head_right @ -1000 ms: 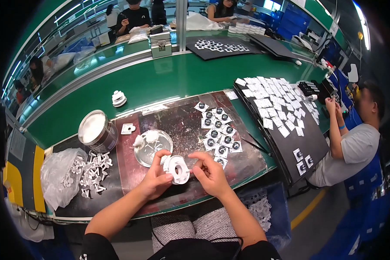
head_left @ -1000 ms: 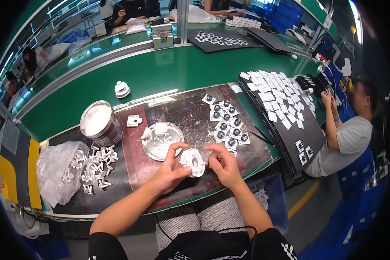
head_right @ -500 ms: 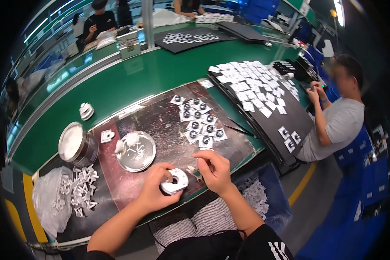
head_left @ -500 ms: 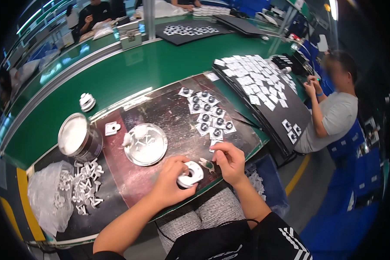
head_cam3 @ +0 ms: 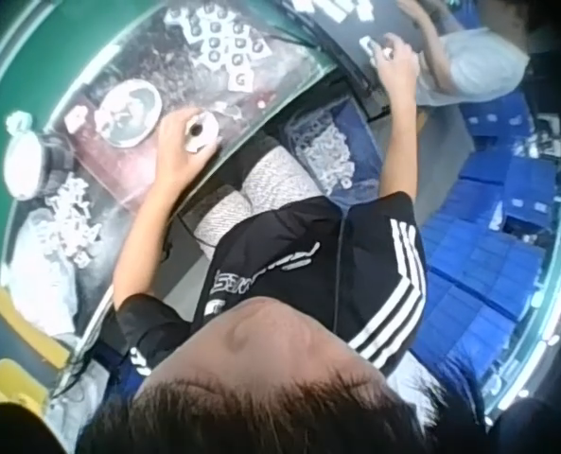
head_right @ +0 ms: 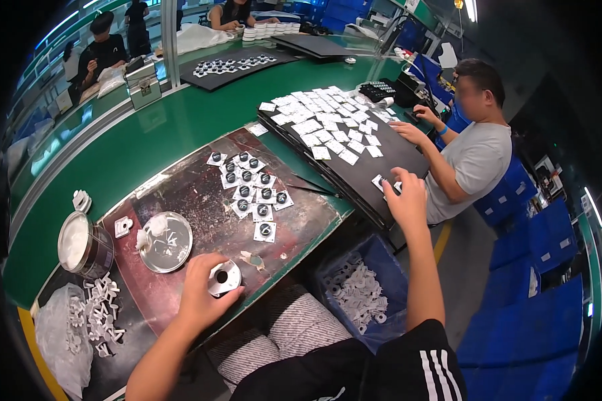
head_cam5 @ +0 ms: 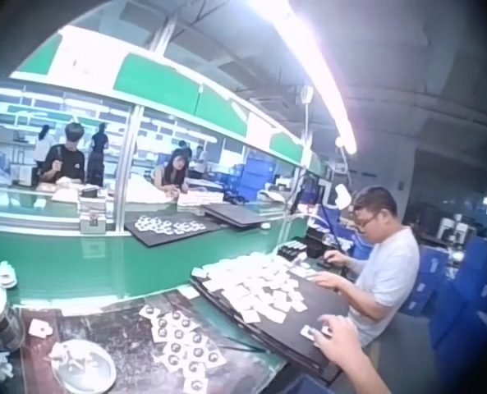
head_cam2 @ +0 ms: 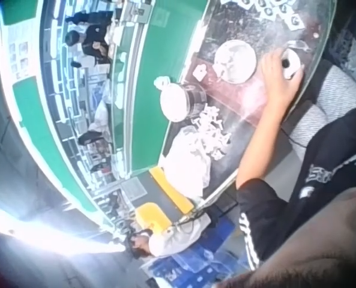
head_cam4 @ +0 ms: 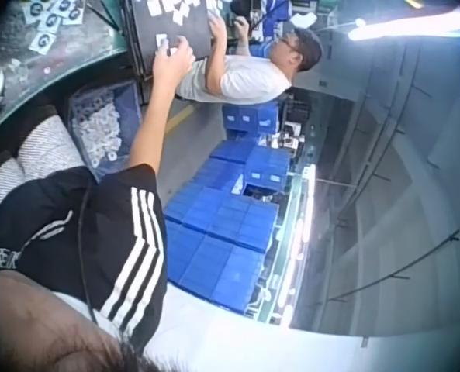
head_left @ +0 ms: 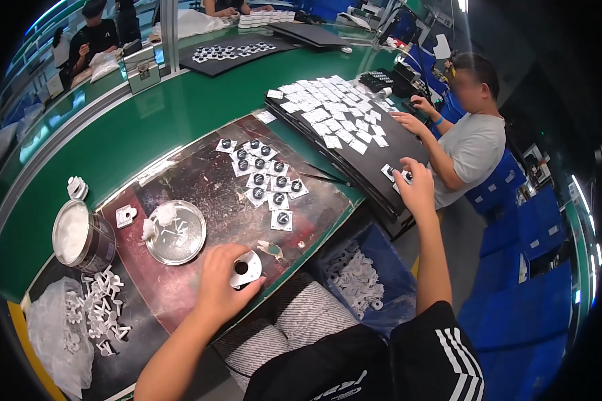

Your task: Assembling various small plastic and metal components for light fixtures at a factory workstation.

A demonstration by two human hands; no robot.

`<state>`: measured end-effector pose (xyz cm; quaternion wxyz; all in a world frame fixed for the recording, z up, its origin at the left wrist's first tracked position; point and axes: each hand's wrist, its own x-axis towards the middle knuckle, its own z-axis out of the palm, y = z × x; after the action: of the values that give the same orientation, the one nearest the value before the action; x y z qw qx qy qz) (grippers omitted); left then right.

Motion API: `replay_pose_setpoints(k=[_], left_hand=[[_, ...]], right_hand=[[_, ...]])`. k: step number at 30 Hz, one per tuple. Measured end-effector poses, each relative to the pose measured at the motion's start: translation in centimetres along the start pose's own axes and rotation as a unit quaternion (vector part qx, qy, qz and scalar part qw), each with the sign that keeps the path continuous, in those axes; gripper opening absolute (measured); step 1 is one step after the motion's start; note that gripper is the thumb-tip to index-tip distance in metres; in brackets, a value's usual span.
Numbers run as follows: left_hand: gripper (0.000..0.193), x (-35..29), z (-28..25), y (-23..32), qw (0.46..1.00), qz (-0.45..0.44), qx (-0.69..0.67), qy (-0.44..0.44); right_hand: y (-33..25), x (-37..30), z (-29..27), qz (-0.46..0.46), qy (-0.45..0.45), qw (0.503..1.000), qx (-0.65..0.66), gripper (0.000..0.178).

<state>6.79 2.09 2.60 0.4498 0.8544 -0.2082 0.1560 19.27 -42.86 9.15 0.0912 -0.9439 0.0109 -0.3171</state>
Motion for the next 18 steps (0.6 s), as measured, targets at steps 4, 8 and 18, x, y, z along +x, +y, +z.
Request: replay_pose_setpoints(k=[4, 8, 18], left_hand=[[0.058, -0.2, 0.1, -0.4, 1.0, 0.026, 0.004, -0.005], [0.071, -0.6, -0.1, -0.3, 0.999, -0.001, 0.036, 0.013], [0.07, -0.8, -0.3, -0.8, 0.999, -0.009, 0.046, 0.013]], right_hand=[[1.3, 2.3, 1.3, -0.004, -0.114, 0.991, -0.064, 0.037], [0.5, 4.0, 1.6, 0.019, -0.178, 0.983, -0.03, 0.028], [-14.8, -3.1, -1.6, -0.071, -0.254, 0.884, 0.386, 0.023]])
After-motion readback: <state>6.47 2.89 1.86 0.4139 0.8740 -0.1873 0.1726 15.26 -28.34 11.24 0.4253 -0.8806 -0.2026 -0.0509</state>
